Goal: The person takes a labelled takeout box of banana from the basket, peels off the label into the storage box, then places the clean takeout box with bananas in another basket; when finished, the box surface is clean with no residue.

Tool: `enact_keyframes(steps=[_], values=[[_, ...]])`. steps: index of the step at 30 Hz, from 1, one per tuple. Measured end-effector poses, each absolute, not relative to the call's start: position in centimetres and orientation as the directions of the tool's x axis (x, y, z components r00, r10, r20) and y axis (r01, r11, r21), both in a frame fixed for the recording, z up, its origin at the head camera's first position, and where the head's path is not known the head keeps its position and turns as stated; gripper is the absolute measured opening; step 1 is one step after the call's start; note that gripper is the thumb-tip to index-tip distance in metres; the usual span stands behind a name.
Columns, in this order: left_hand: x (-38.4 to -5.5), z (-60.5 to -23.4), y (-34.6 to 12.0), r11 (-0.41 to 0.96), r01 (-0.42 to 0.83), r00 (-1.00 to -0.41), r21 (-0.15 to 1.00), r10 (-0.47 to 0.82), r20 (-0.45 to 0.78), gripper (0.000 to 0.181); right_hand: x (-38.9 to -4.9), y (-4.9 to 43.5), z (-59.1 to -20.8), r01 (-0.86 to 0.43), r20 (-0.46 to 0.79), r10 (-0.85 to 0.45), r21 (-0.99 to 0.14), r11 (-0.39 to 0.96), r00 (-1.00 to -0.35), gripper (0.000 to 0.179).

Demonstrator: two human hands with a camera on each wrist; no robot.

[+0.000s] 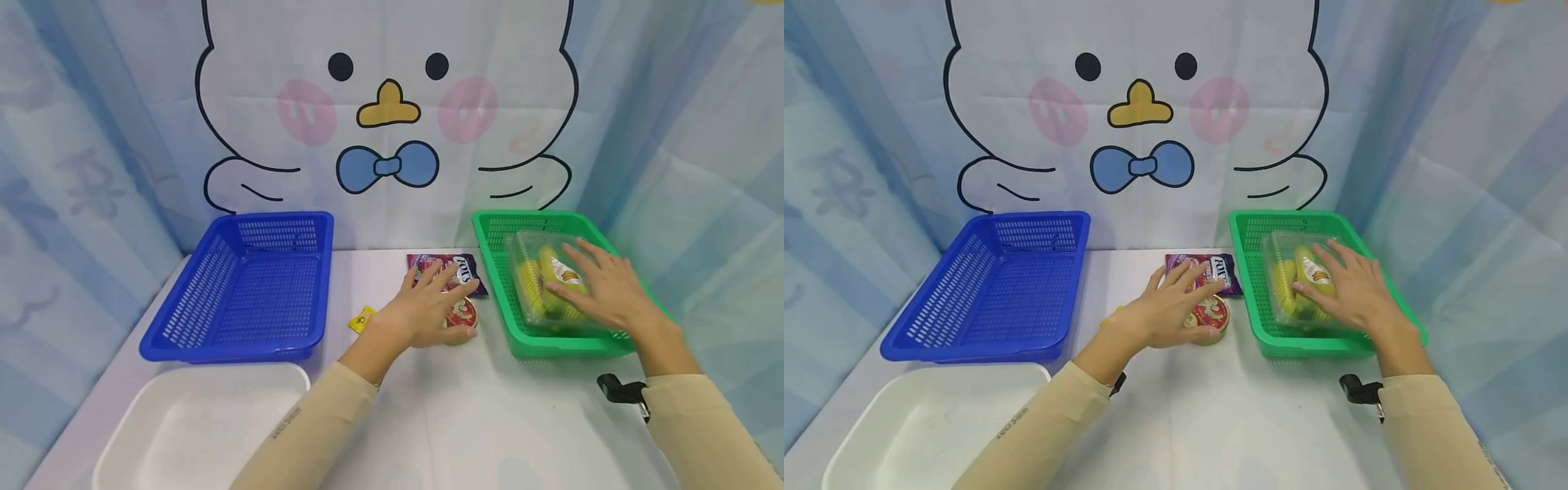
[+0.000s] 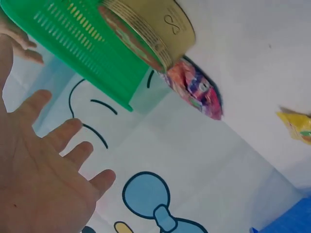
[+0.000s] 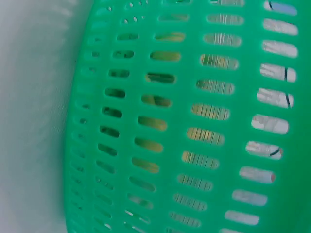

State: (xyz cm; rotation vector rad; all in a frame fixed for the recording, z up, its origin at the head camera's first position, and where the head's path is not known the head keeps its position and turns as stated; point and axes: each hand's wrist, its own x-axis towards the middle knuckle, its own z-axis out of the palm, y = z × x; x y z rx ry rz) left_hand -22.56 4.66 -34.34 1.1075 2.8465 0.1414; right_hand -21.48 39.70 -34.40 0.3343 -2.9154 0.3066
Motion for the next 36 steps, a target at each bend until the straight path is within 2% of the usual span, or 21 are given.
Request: enact_keyframes(steps=[10, 15, 22, 36], values=[[-22.6, -35.0, 7.3, 0.691, 0.709, -0.693, 0.141, 0.719, -0.042, 0.082, -21.6, 41.2, -34.9, -0.250, 0.199, -0.193, -0.326, 0.911, -0.961, 0.080], [-22.8, -35.3, 8.2, 0.676, 0.720, -0.680, 0.154, 0.733, -0.037, 0.082, -21.5, 41.8, -35.0, -0.214, 0.170, -0.156, -0.402, 0.890, -0.973, 0.078], [-23.1, -36.0, 9.6, 0.658, 0.739, -0.662, 0.145, 0.749, -0.025, 0.081, -21.5, 42.7, -35.3, -0.186, 0.146, -0.134, -0.439, 0.879, -0.980, 0.078], [-23.2, -37.5, 11.2, 0.634, 0.721, -0.658, 0.279, 0.753, -0.008, 0.075, -21.8, 44.0, -36.4, -0.100, 0.058, -0.082, -0.524, 0.846, -0.995, 0.077]])
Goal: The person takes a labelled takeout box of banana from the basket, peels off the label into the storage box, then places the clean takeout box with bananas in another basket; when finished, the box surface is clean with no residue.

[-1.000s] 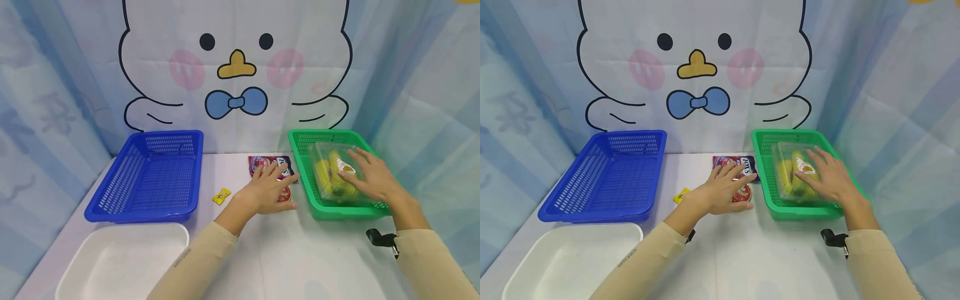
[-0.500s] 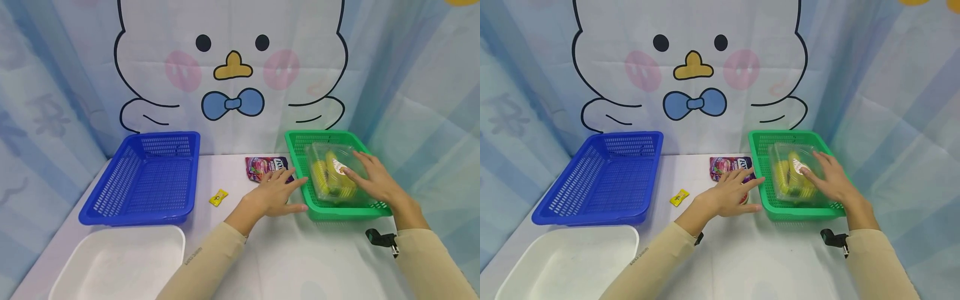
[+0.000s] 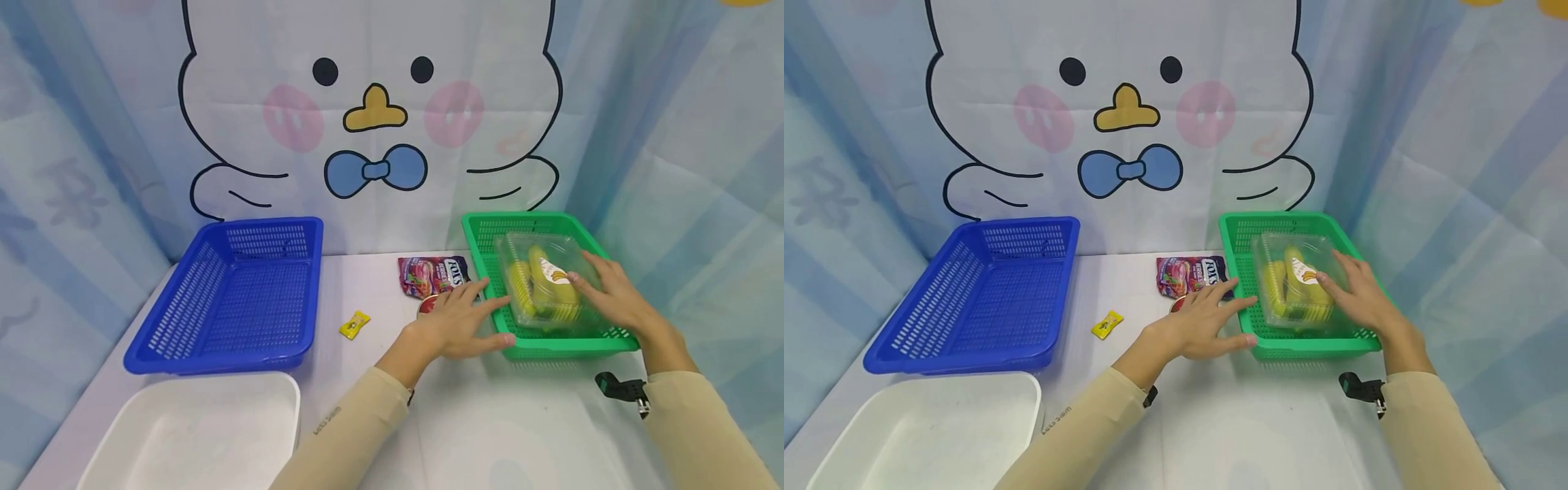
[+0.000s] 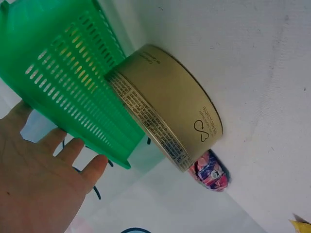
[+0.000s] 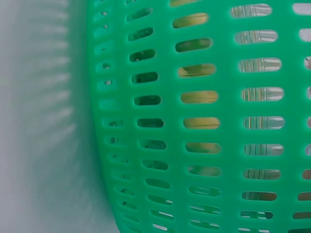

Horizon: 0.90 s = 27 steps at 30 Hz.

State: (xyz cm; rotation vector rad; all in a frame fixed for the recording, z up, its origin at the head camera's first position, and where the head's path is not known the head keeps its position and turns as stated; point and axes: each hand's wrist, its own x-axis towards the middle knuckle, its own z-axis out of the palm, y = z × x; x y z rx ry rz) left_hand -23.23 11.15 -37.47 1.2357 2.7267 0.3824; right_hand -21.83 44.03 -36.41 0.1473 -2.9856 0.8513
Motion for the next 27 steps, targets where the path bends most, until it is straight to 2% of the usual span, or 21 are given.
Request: enact_keyframes(steps=[8, 15, 20, 27], values=[[-23.72, -36.97, 11.11, 0.629, 0.728, -0.656, 0.272, 0.755, 0.010, 0.069, -21.73, 44.41, -36.06, -0.057, -0.027, -0.088, -0.564, 0.824, -0.996, 0.079], [-23.58, -37.00, 10.77, 0.633, 0.703, -0.668, 0.324, 0.744, -0.004, 0.065, -21.57, 44.69, -36.57, 0.012, -0.141, -0.128, -0.716, 0.698, -0.982, 0.073], [-23.40, -37.30, 10.78, 0.619, 0.702, -0.664, 0.354, 0.747, 0.011, 0.056, -21.67, 44.74, -36.69, 0.047, -0.217, -0.157, -0.713, 0.700, -0.964, 0.075], [-23.56, -36.94, 11.00, 0.606, 0.723, -0.648, 0.333, 0.761, 0.022, 0.050, -21.59, 44.97, -36.42, 0.024, -0.190, -0.158, -0.709, 0.704, -0.969, 0.081]])
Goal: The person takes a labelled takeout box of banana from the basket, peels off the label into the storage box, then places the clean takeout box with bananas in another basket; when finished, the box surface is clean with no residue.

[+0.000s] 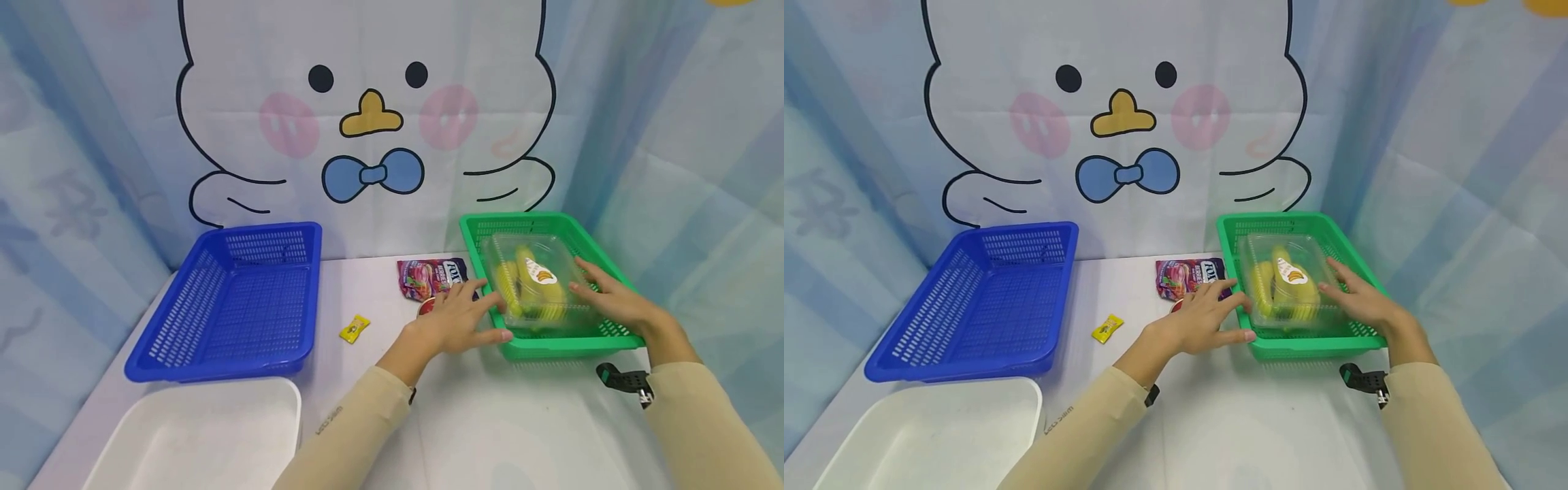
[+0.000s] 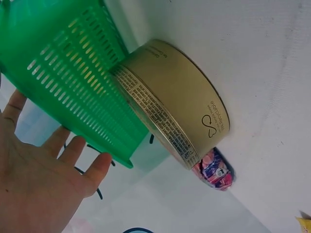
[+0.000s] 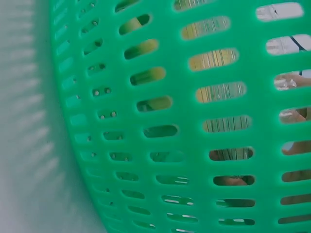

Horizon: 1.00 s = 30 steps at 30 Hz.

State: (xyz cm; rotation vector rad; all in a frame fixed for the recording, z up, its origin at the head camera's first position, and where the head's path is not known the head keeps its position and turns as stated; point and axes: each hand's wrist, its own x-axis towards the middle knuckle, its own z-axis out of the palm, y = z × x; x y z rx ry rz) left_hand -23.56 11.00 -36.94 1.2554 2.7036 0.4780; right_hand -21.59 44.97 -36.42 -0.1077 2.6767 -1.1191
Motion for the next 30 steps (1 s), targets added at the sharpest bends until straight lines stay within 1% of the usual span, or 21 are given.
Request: enact_keyframes(steps=[5, 10, 14, 19, 26, 30], values=[[-23.4, -36.9, 11.1, 0.614, 0.713, -0.652, 0.339, 0.758, -0.001, 0.048, -21.5, 44.9, -36.5, 0.001, -0.154, -0.161, -0.725, 0.689, -0.975, 0.081], [-23.2, -36.9, 11.2, 0.623, 0.716, -0.653, 0.316, 0.757, -0.012, 0.048, -21.3, 44.8, -36.7, -0.005, -0.114, -0.136, -0.748, 0.664, -0.984, 0.079], [-23.1, -37.1, 11.5, 0.615, 0.721, -0.645, 0.320, 0.764, -0.014, 0.046, -20.6, 45.2, -36.6, -0.028, -0.071, -0.118, -0.733, 0.679, -0.991, 0.075], [-23.0, -37.2, 11.7, 0.573, 0.747, -0.618, 0.337, 0.785, 0.037, 0.047, -19.1, 45.9, -35.9, -0.055, -0.012, -0.089, -0.704, 0.708, -0.996, 0.071], [-23.4, -37.2, 10.7, 0.554, 0.752, -0.614, 0.358, 0.786, 0.071, 0.043, -18.8, 46.0, -34.9, -0.060, 0.002, -0.087, -0.743, 0.667, -0.996, 0.069], [-23.6, -36.6, 10.2, 0.557, 0.750, -0.621, 0.357, 0.779, 0.089, 0.047, -19.0, 45.7, -33.6, -0.062, 0.006, -0.087, -0.745, 0.664, -0.996, 0.068]])
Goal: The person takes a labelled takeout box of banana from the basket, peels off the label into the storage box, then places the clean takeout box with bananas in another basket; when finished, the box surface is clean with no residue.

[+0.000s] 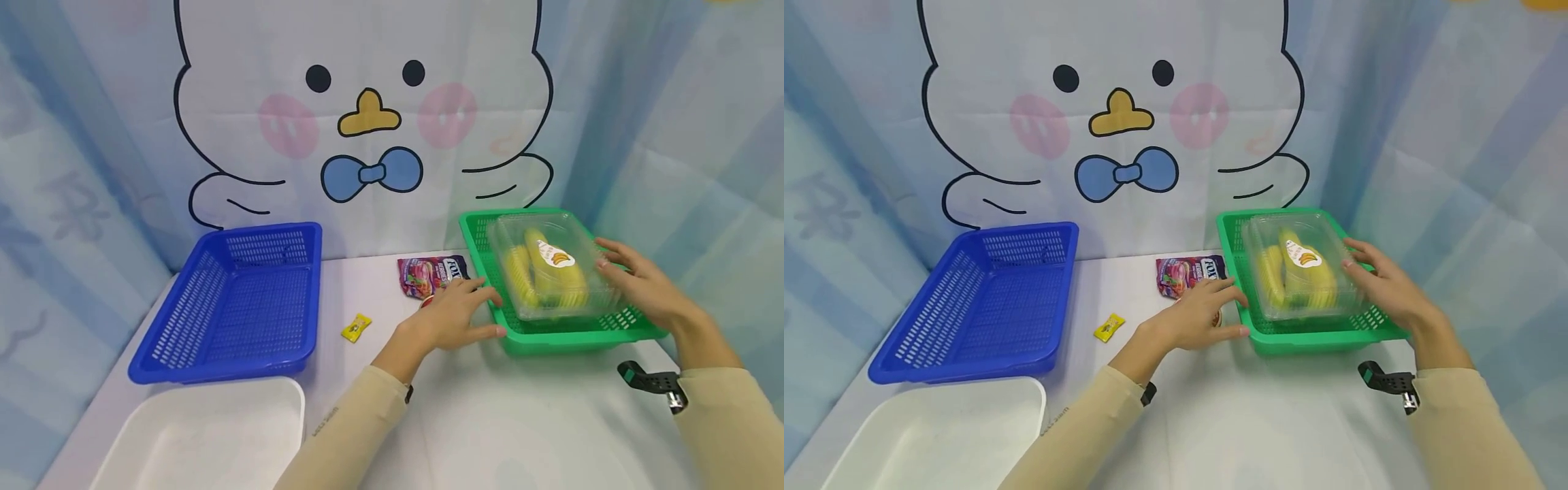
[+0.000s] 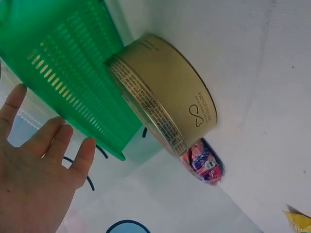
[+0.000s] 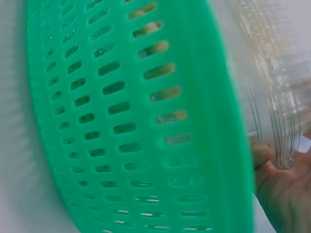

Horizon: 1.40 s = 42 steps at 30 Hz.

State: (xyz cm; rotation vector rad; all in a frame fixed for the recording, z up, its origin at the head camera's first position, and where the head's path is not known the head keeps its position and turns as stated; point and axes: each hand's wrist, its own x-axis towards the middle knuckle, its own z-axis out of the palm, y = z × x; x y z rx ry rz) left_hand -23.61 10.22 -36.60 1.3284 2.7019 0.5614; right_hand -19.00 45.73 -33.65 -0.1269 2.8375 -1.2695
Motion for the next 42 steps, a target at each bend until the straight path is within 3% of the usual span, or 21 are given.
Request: enact_keyframes(steps=[12, 36, 42], values=[[-23.9, -34.6, 7.0, 0.605, 0.709, -0.664, 0.362, 0.746, 0.056, 0.051, -18.1, 44.0, -30.6, -0.092, 0.030, -0.098, -0.673, 0.734, -0.995, 0.063], [-26.2, -31.6, 0.5, 0.799, 0.551, -0.787, 0.243, 0.594, -0.167, 0.053, -18.5, 39.1, -30.8, -0.250, 0.129, -0.241, -0.772, 0.585, -0.962, 0.048], [-26.0, -30.3, -1.6, 0.799, 0.539, -0.800, 0.268, 0.585, -0.134, 0.054, -18.5, 37.5, -30.5, -0.288, 0.142, -0.289, -0.777, 0.559, -0.947, 0.047]])
